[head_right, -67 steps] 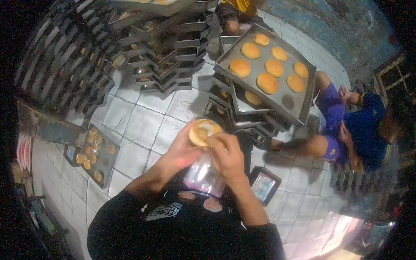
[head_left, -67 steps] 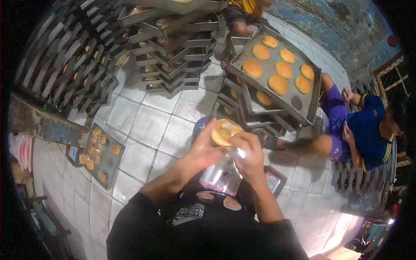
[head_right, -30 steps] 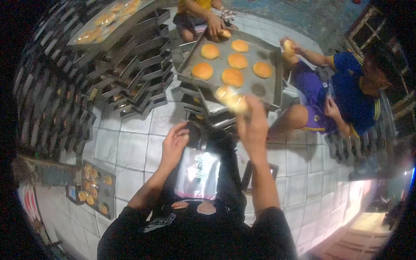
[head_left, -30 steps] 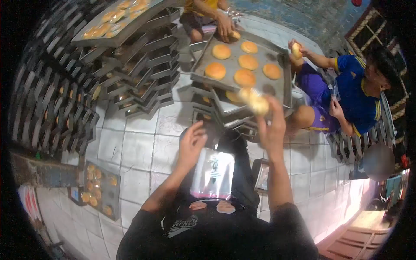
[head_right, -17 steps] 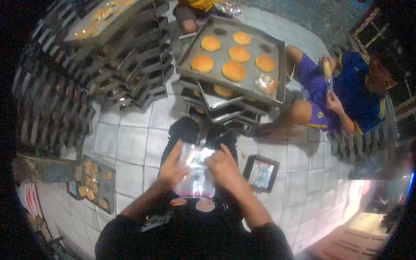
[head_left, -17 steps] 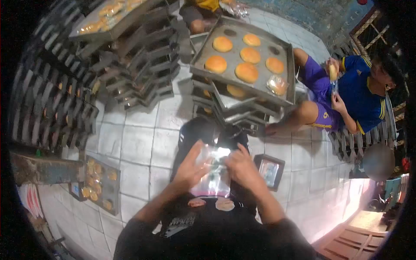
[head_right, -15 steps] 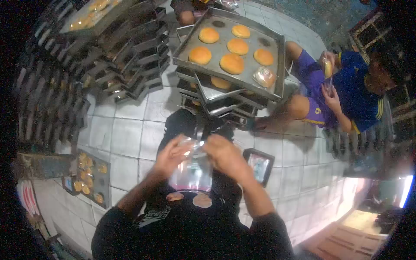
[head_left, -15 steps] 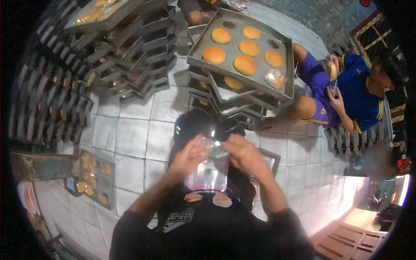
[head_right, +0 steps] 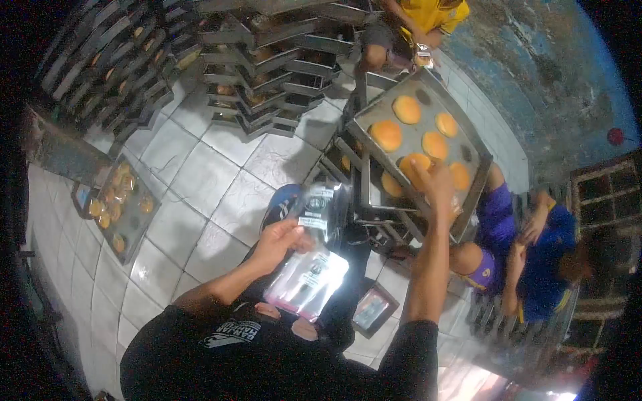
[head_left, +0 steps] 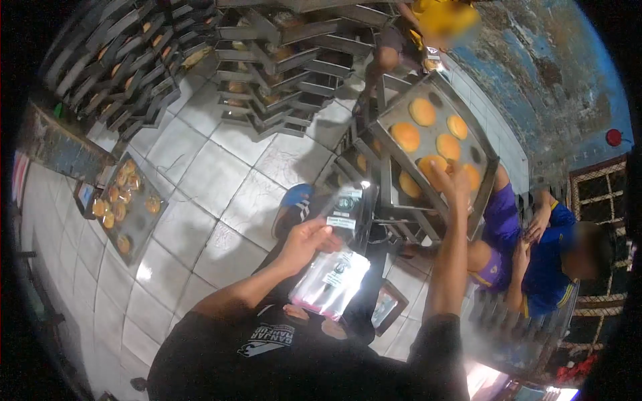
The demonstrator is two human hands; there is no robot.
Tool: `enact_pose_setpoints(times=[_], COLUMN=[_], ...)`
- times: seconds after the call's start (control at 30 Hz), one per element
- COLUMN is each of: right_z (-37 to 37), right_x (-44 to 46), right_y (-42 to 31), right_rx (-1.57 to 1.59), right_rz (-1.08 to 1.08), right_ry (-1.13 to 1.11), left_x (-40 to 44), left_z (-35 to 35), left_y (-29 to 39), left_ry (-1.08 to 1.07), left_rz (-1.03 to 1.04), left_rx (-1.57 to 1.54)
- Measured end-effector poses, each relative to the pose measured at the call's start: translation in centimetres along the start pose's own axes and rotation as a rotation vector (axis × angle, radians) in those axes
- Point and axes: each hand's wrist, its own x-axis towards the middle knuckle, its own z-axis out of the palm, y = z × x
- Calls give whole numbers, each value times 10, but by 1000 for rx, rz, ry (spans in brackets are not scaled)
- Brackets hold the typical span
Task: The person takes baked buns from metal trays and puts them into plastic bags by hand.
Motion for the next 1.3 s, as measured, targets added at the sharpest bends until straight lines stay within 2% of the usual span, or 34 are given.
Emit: enact_pose_setpoints(times=[0.03, 0.07, 0.13, 0.17, 0.2, 0.23, 0.27, 0.33, 0.4, 0.47, 0.53, 0.6, 0.63, 0.67, 0.73, 0.8, 0.87, 0.93, 1.0, 1.03, 1.1, 1.17, 1.23, 1.3], right_z=[0, 0, 4, 6, 4, -9, -25, -41, -29, -10, 34, 64, 81, 82, 77, 64, 67, 86, 110, 131, 138, 113, 98, 86], right_x=[-10, -22, -34, -31, -31, -42, -75, -129, -175, -219, -251, -249, -243, -242, -243, -245, -249, -251, -266, -262, -246, -235, -234, -236], right_y=[-6, -9, 22, 29, 37, 20, -12, -52, -65, -87, -94, -86, -66, -63, -66, -75, -87, -107, -130, -126, -120, -124, -128, -134], right_rx=[5, 144, 286, 379, 509, 638, 640, 1282, 1540, 1227, 691, 494, 373, 385, 463, 372, 288, 295, 489, 397, 262, 274, 303, 390], right_rz=[16, 3, 37, -94, -90, -95, -107, -254, -98, -59, -436, -858, -846, -732, -696, -746, -773, -731, -659, -665, -669, -636, -661, -651], right_ry=[-5, -42, -43, 28, 92, 158, 143, 227, 15, -60, 126, 317, 389, 432, 497, 485, 487, 360, 87, 133, 256, 336, 273, 174], left_x=[1, 3, 14, 21, 29, 31, 31, 46, 63, 74, 80, 74, 69, 63, 50, 35, 26, 33, 36, 20, 21, 3, 9, 35], left_z=[0, -2, 1, 6, 11, 13, 12, 8, 13, 16, 26, 46, 55, 62, 66, 71, 65, 40, 13, 13, 20, 33, 40, 28], left_y=[0, 0, 1, 7, 16, 25, 30, 36, 39, 36, 33, 40, 44, 47, 54, 57, 57, 48, 39, 26, 3, 12, 30, 54], left_ry=[17, -4, -4, -29, -20, 7, 35, 13, 182, 182, 211, 170, 107, 47, 9, -71, -64, -47, -64, -61, 49, -3, 46, -107], left_rz=[-12, -37, -53, -60, -66, -75, -85, -57, -91, -97, -193, -160, -207, -254, -281, -362, -389, -355, -398, -66, -5, 21, 40, -12], left_rx=[-47, -31, -115, -106, -175, -250, -324, -396, -481, -483, -439, -331, -374, -421, -358, -368, -419, -595, -615, -338, -350, -100, -214, -701])
